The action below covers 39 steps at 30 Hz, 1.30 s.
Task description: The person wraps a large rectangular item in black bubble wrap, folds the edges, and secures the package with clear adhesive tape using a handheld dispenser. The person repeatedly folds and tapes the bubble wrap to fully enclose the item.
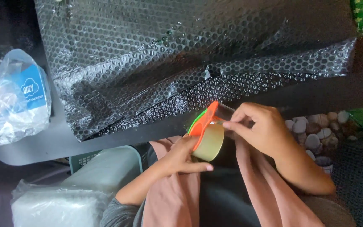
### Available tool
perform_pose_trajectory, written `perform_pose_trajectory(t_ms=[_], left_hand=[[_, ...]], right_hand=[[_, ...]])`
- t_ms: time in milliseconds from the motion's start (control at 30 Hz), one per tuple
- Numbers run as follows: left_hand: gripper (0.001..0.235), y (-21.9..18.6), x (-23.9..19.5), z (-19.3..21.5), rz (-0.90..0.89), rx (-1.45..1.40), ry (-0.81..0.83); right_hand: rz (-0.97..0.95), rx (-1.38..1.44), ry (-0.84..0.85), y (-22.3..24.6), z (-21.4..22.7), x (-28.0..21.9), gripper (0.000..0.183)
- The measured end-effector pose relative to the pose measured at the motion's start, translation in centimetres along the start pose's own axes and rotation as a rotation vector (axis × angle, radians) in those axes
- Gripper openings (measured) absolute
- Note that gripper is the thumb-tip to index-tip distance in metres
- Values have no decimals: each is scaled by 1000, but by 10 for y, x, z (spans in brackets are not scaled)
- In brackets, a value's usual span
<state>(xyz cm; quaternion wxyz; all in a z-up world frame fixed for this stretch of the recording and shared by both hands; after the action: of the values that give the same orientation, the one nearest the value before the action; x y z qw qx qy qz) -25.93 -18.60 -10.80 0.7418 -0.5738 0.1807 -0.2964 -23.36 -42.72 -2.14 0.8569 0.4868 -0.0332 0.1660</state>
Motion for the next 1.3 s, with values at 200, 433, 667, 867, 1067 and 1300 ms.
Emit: perform_pose_trajectory(t_ms=[200,433,667,867,1067,1300], left_hand=[[41,-9,-1,0,-106,38,54],[44,-38,12,10,-5,50,151],[44,-41,11,14,-99,-88,72],[47,-55,21,25,-144,-70,105],[40,-47,14,20,-62,-128,193],[38,-31,-4,2,-17,-143,226]], right_hand=[[8,93,-34,16,13,-2,16],[-100,2,-17,60,45,-12,25],[-143,382,-134,-10,50,-18,21],[-85,513,60,-65,36,0,12],[-303,600,-94,-70,16,-4,36],[-145,392,-149,-26,21,-12,35]])
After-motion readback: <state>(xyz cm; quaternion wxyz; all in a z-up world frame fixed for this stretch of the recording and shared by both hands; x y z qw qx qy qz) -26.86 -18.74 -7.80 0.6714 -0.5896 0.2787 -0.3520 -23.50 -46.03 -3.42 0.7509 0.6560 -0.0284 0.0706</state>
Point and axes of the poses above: each hand's wrist, its own x-axis towards the middle knuckle, its own z-axis out of the back of the hand, y = z × x, the point moved 3 cm from there along x, towards the middle knuckle, and after that the axes turned 6 degrees about z, right-handed, at the moved point
